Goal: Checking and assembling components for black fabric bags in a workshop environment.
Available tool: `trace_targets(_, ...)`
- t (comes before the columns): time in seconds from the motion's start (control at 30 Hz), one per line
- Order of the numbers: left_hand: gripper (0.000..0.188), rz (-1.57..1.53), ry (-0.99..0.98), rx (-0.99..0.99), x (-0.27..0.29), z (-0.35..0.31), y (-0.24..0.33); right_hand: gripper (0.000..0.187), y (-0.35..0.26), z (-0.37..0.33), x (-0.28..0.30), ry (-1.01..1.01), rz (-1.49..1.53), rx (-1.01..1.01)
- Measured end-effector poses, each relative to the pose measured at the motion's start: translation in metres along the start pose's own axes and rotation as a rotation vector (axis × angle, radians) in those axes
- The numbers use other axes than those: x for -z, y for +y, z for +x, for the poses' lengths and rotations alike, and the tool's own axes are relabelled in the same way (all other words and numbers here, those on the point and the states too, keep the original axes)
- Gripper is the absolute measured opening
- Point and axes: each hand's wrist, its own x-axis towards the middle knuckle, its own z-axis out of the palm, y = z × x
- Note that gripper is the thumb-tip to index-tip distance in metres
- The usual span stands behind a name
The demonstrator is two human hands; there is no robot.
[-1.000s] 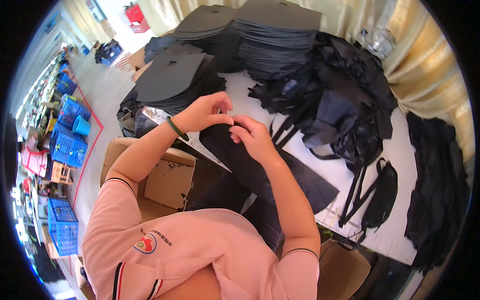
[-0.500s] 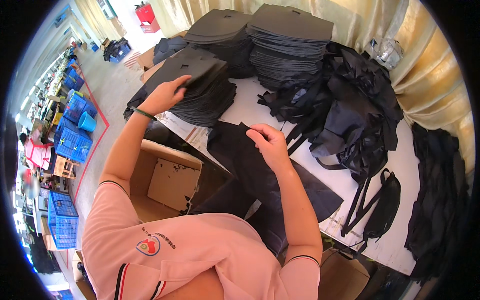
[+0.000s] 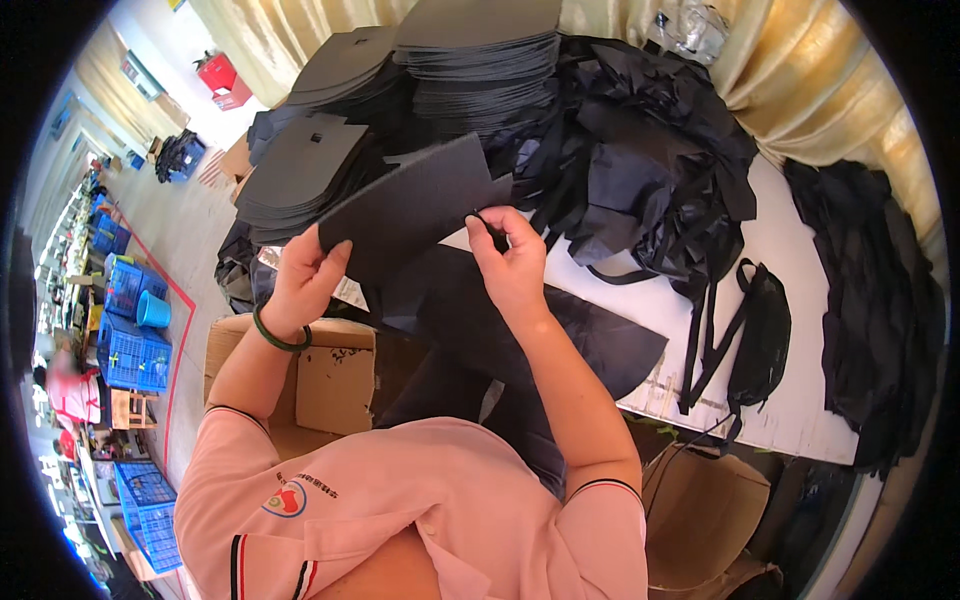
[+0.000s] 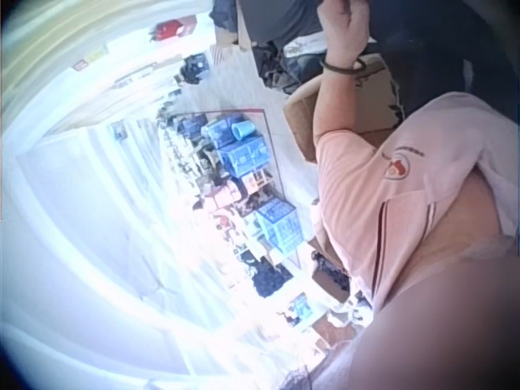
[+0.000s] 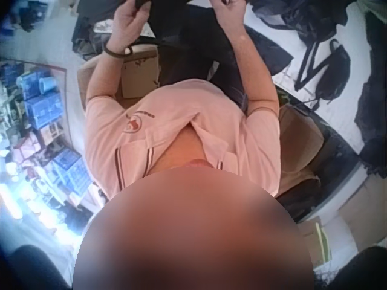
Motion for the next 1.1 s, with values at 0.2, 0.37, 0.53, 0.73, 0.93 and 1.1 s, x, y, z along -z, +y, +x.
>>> trace_targets(0.2, 0.056, -0.127, -0.541, -0.194, -0.021, 0.021, -0.005, 0.007, 0.014, -0.004, 0.026, -0.058, -0.258, 0.222)
trace_targets(0.37, 0.027, -0.146, -0.087, 0.009, -0.096, 0.034, -0.068, 0.011, 0.022, -0.009, 0.042, -0.341, 0.001, -0.127)
trace_targets(0.53, 0.015, 0.132, -0.029, -0.134, -0.125, 0.041, -0.077, 0.039, -0.019, 0.008, 0.085, -0.602, 0.105, -0.667)
trace_targets(0.73, 0.015, 0.150, -0.072, -0.290, -0.130, 0.054, -0.072, 0.032, -0.030, 0.017, 0.109, -0.811, -0.210, -0.721)
trace_targets(0.93, 0.013, -0.179, -0.066, 0.190, -0.048, 0.056, -0.064, 0.034, 0.019, 0.012, 0.161, -0.624, -0.534, -0.584)
trace_targets(1.1, 0.013, 0.137, 0.176, 0.246, 0.058, 0.040, -0.070, 0.044, 0.042, -0.018, 0.195, -0.653, -0.777, -0.641)
